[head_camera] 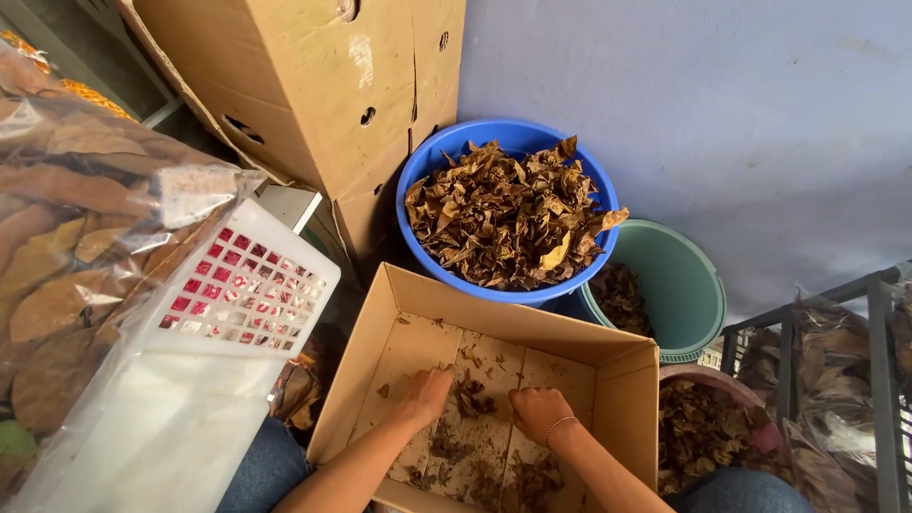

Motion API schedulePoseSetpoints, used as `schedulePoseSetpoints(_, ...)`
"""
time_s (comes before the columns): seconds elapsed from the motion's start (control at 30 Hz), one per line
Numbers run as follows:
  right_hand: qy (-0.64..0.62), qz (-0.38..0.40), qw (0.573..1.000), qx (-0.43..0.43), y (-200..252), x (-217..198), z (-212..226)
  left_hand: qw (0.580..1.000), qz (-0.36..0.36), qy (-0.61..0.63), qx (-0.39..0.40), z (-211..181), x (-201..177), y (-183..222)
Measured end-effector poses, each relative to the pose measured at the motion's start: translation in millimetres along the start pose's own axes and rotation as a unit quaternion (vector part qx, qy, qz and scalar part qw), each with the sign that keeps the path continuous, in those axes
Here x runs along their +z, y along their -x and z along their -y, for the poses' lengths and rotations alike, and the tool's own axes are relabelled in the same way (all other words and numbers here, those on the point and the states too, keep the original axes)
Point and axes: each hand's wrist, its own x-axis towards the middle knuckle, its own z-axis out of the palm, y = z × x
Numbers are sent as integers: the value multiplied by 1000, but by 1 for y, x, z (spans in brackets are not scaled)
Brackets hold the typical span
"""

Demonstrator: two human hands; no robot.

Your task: Breaking and crumbling dried leaves by hand into a cardboard box for processing

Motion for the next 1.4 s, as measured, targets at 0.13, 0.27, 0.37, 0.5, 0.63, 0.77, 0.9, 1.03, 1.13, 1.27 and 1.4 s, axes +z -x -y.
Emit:
schedulePoseSetpoints(0.13, -1, -12, 1000, 15, -14, 18, 12, 1000, -6, -17, -1, 11, 21, -13)
schedulePoseSetpoints(0.27, -36, 21, 997, 60, -31, 6, 45, 994, -2, 107, -36, 18, 41, -29)
schedulePoseSetpoints(0.37, -74, 32, 991, 111, -45, 16, 65, 993, -14, 107, -54, 13, 37, -32)
schedulePoseSetpoints(0.5, -106, -15, 984, 140, -51, 34, 93, 982, 9, 181, -59, 21, 68, -52)
schedulePoseSetpoints(0.63, -132, -69, 982, 118, -47, 37, 101, 980, 37, 186, -67, 20, 59, -45)
schedulePoseSetpoints(0.77, -287, -52, 949, 120, -31, 22, 99, 995, -4, 80, -59, 24, 66, -50)
schedulePoseSetpoints(0.9, -286, 3, 951, 118, -27, 2, 93, 985, 70, 127, -92, 16, 41, -22)
schedulePoseSetpoints(1.03, -323, -30, 941, 96, -25, 2, 78, 996, 6, -93, -13, 18, 37, -13)
schedulePoseSetpoints(1.13, -303, -20, 947, 102, -19, -14, 71, 995, -39, -90, 26, 23, 47, -14)
schedulePoseSetpoints(1.27, -294, -20, 955, 34, 3, -90, 67, 998, -50, -22, -12, 13, 39, -13)
schedulePoseSetpoints(1.4, -332, -43, 942, 2, 24, -159, 73, 959, 57, -279, 7, 9, 38, -16)
